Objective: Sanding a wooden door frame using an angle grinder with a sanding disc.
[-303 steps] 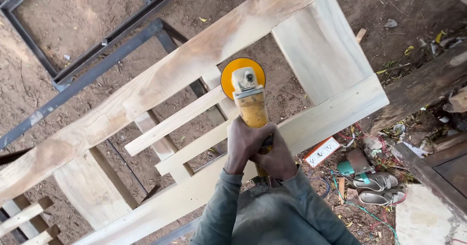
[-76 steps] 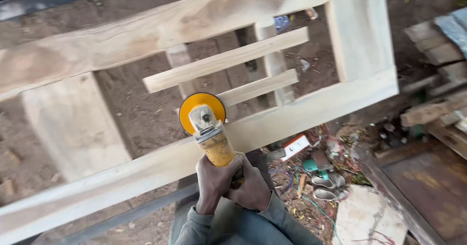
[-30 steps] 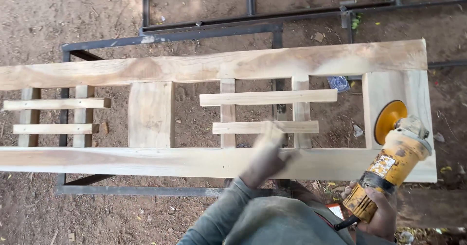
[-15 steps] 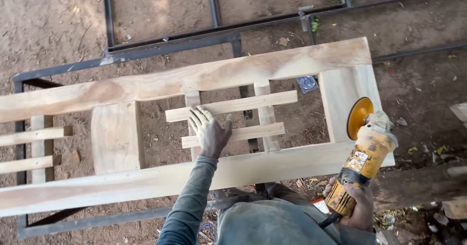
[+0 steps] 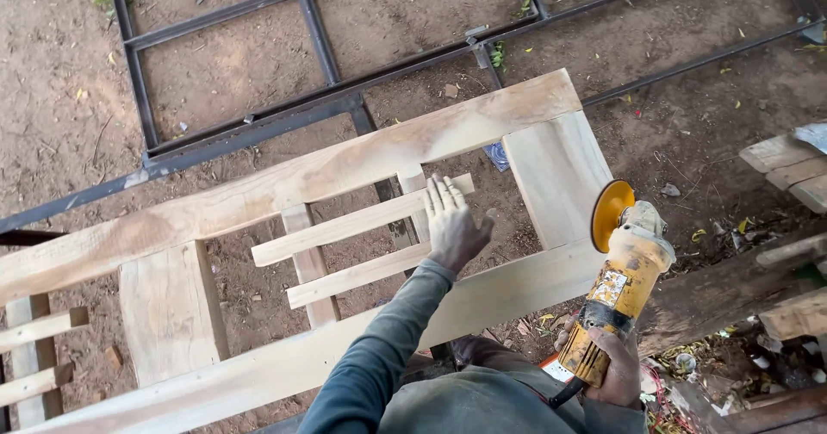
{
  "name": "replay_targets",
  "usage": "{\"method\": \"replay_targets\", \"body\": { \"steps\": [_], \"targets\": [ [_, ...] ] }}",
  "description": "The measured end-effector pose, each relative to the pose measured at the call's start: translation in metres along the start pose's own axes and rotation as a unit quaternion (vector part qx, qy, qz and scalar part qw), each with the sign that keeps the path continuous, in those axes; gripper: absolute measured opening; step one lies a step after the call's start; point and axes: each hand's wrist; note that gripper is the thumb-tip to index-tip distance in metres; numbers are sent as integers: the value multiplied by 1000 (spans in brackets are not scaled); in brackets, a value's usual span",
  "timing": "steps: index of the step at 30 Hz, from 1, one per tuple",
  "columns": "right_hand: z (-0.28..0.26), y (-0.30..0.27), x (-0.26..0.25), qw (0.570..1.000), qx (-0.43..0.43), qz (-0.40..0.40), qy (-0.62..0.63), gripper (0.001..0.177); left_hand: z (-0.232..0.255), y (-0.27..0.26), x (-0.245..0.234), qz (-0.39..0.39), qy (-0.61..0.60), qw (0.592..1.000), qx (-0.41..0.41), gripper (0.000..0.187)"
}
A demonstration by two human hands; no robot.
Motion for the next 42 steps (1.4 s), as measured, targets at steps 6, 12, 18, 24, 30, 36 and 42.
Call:
{"method": "replay_targets", "body": {
  "steps": [6, 12, 18, 24, 30, 36, 42],
  "targets": [
    [8, 0, -19, 1000, 11, 24, 10, 51, 13, 3, -9, -8, -7, 997, 73, 109],
    [16, 10, -35, 998, 33, -18, 49, 54, -25, -11, 4, 19, -14, 988, 154, 98],
    [21, 18, -48, 997, 39, -61, 10, 41, -70, -60, 5, 6, 53, 996, 73, 96],
    [7, 13, -18, 994, 69, -87, -8, 49, -149, -131, -66, -23, 25, 992, -125, 86],
    [5, 6, -3, 996, 54, -73, -9, 50, -229, -193, -86, -27, 24, 949, -313, 96],
    [0, 6, -3, 996, 70, -53, -30, 52, -182, -223, -67, 47, -9, 962, -267, 98],
    [11, 9, -33, 994, 90, -58, 34, 52, -102, -206, -47, 42, 5, 979, -197, 101]
  ]
}}
Point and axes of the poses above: each hand's wrist, its own y-axis towards the middle knuckle, its own x-axis out of the palm, z = x × y, and after that the axes turned 7 degrees about x, right-handed
